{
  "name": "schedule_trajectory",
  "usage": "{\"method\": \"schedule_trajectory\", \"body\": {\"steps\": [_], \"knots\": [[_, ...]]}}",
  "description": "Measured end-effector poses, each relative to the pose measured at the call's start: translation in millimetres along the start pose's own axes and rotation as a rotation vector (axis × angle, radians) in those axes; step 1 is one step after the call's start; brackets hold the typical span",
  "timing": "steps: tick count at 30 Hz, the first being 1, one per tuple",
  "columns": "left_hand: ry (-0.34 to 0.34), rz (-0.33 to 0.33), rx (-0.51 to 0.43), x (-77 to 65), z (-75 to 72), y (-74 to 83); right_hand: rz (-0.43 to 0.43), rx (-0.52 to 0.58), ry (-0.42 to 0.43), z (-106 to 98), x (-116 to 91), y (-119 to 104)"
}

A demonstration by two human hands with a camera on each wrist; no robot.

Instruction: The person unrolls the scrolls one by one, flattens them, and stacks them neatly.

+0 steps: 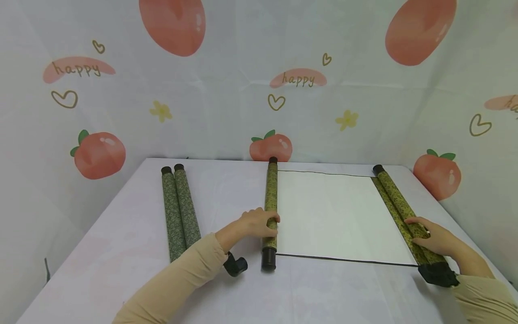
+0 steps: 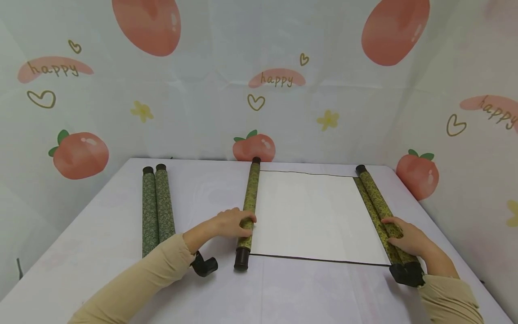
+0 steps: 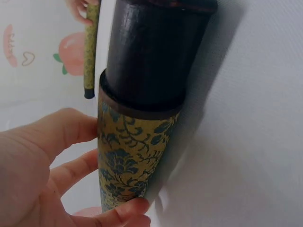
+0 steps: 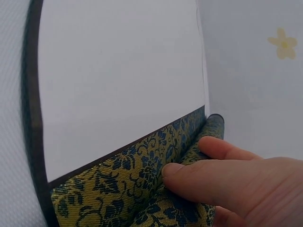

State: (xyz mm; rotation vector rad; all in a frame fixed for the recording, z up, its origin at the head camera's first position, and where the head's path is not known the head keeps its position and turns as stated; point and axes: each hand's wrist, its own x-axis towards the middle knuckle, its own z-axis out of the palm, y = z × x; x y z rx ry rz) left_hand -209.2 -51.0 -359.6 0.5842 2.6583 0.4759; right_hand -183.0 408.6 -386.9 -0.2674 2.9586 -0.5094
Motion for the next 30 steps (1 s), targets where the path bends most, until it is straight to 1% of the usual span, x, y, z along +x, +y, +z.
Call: {"method": "schedule_trajectory", "body": {"steps": [4,9,15,21,25,30], "knots": [[0.03,-0.022,0.029,-0.2,0.2,-0.8,-0.005,0.004,0.001,0.7,0.0,0.1],[0.049,-0.032,0.029,-0.9,-0.4,-2.2,-0.005,0.005,0.002,0.5,-0.2,-0.1],[0.039,-0.036,0.003,-3.9,-2.5,-4.7,-0.008,0.005,0.007,0.6,-0.4,-0.5],[0.019,-0.035,0.021,-5.8,-5.5,-8.4,0.003,0.004,0.006,0.0,-0.5,-1.5],[0.038,-0.038,0.037,-7.0,-6.1,-10.1,0.006,0.006,0.005,0.3,-0.5,-1.0],[0.055,-0.057,0.034,-7.9,-7.0,-12.5,0.006,0.005,0.004,0.5,0.1,0.6]]}}
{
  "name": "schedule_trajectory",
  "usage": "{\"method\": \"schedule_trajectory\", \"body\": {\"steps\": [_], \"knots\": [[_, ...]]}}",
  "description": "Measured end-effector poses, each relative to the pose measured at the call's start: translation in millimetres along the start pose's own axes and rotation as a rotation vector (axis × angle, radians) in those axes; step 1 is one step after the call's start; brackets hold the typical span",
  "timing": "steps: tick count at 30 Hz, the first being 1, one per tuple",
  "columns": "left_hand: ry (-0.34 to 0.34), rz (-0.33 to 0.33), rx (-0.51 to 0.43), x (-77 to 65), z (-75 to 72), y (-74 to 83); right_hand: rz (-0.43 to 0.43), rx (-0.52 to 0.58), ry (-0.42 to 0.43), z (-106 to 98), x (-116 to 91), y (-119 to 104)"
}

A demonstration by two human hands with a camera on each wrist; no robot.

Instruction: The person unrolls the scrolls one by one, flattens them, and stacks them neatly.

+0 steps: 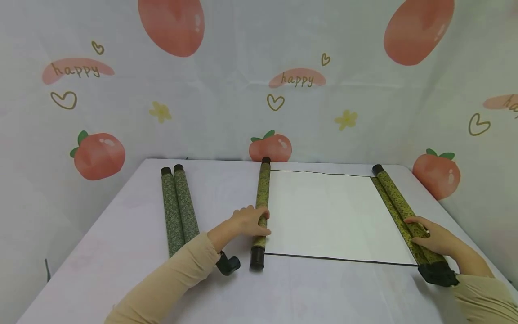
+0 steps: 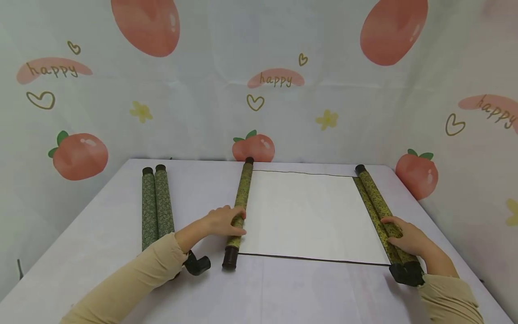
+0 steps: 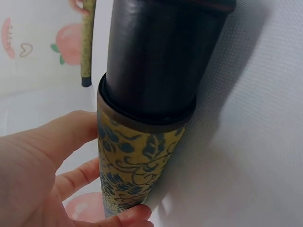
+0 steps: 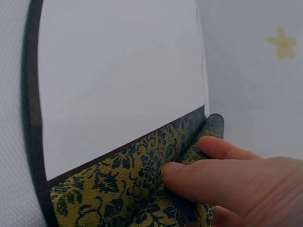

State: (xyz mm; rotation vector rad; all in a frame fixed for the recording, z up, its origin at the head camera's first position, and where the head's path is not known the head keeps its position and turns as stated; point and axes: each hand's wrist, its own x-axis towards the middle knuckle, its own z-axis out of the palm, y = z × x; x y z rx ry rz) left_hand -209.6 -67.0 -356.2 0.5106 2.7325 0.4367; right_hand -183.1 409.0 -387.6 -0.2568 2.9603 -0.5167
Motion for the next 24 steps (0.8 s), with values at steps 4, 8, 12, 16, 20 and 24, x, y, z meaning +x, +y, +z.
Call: {"method": "schedule_trajectory", "body": {"steps": [4,8,12,16,20,24], "knots": [[0.015,-0.004,0.012,0.4,0.2,-3.0,0.002,0.002,-0.005,0.3,0.5,1.1],[0.031,-0.009,0.025,0.6,0.0,-6.1,0.002,0.004,-0.008,0.3,0.8,1.8],[0.037,-0.012,0.015,0.0,-1.1,-8.7,0.003,0.007,-0.01,0.2,1.2,1.8],[0.02,-0.01,-0.007,-1.8,-2.0,-9.5,-0.001,0.017,-0.01,0.6,0.8,1.6],[-0.013,-0.008,-0.013,-3.0,-2.5,-10.0,-0.006,0.022,-0.01,0.6,0.2,1.2],[-0.025,-0.005,-0.012,-4.1,-3.8,-10.4,-0.006,0.022,-0.01,0.4,-0.1,0.5]]}}
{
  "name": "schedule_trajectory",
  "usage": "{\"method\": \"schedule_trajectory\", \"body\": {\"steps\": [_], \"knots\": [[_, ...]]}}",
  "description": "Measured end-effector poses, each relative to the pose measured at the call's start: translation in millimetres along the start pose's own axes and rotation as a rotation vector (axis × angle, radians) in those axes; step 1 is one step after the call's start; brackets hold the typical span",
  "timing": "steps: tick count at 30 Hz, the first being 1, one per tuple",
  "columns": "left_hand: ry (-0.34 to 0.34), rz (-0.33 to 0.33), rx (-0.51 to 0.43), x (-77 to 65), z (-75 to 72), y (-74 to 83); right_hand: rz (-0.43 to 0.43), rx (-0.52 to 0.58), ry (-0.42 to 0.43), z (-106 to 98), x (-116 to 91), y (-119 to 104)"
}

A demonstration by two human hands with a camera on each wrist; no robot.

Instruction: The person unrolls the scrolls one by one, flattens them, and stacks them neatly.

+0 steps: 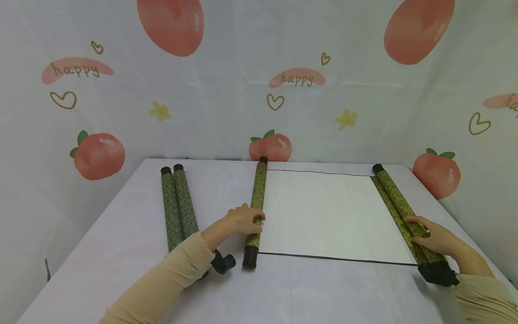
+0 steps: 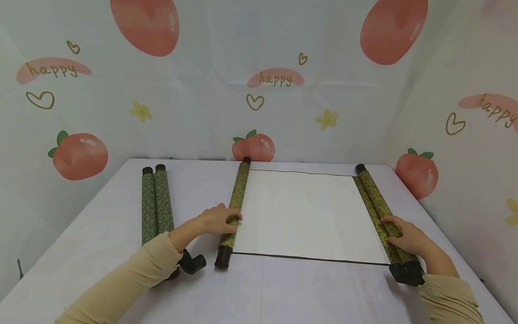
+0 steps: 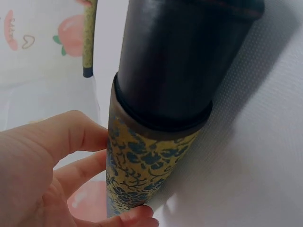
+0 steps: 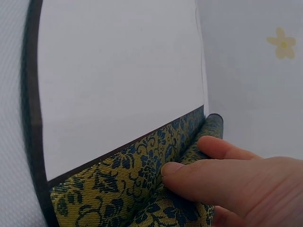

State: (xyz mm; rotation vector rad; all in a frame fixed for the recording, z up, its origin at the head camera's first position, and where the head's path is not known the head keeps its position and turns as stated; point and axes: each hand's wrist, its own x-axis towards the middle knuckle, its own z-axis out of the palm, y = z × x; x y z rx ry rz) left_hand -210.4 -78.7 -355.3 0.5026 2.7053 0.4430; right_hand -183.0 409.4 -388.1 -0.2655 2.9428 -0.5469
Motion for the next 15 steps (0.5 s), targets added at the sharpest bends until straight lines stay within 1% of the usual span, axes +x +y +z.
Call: {"method": "schedule_trajectory", "body": {"steps": [7,15], "knots": [[0.008,0.008,0.009,-1.6,-0.8,-2.4,0.001,-0.008,0.005,-0.2,-0.5,-1.3],[-0.009,-0.013,-0.026,-3.5,-2.6,-4.9,-0.007,-0.007,0.005,0.3,-1.9,-2.6]]}}
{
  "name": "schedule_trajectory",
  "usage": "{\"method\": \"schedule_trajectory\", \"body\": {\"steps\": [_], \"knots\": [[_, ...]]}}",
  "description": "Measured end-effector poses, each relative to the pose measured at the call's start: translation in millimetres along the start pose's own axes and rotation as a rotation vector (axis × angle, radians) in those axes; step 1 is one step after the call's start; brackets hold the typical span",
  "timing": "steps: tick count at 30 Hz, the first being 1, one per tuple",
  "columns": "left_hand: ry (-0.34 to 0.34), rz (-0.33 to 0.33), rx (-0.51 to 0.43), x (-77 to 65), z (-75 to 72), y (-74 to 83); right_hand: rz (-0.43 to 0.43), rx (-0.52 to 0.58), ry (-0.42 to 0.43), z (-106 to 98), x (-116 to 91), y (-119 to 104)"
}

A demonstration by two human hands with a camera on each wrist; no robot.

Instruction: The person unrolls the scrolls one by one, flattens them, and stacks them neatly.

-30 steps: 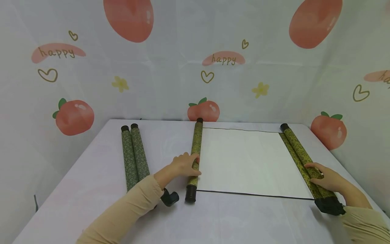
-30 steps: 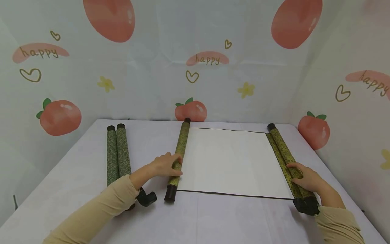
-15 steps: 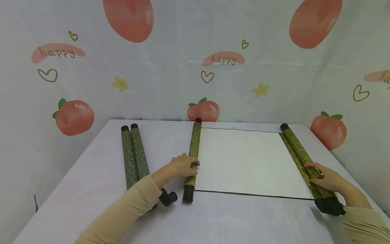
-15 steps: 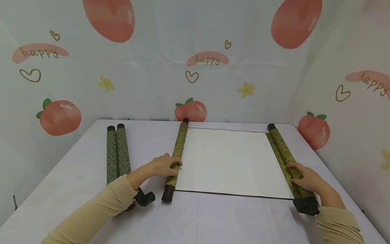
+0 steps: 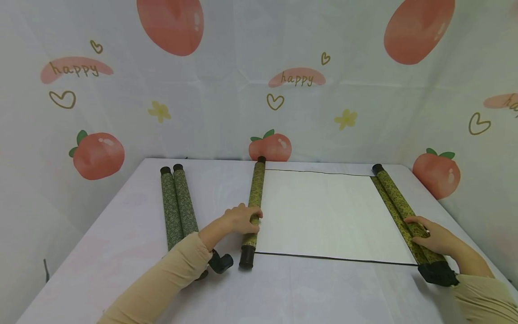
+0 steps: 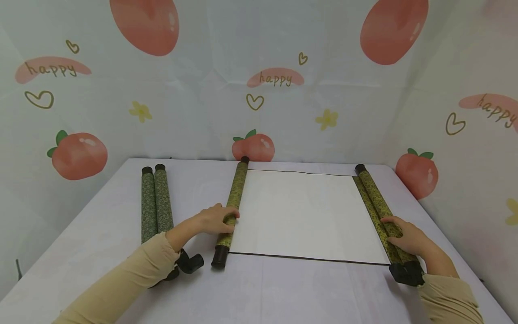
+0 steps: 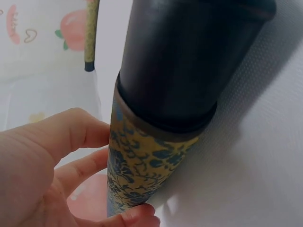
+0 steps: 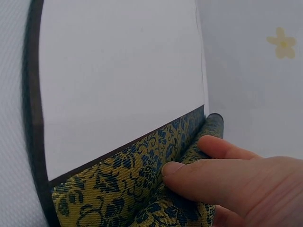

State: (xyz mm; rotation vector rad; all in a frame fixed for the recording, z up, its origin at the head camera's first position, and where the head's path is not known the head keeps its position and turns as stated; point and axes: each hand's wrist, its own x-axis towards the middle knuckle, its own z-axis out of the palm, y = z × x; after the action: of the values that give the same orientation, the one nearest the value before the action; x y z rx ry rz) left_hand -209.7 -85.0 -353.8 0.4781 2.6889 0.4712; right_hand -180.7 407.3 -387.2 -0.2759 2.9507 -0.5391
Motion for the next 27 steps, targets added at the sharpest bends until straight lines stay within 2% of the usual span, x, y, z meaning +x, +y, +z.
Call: {"method": "schedule_trajectory", "body": {"steps": [8,14,27], "knots": [[-0.006,-0.012,0.021,-1.8,-2.0,-3.7,-0.001,0.0,-0.001,0.0,-0.3,-0.6],[0.005,-0.027,0.0,-2.5,-2.8,-7.8,-0.001,0.002,0.0,-0.3,-0.1,-1.0],[-0.014,-0.005,0.003,-7.4,-5.8,-15.6,0.001,0.001,0.0,-0.1,0.8,-0.2]]}}
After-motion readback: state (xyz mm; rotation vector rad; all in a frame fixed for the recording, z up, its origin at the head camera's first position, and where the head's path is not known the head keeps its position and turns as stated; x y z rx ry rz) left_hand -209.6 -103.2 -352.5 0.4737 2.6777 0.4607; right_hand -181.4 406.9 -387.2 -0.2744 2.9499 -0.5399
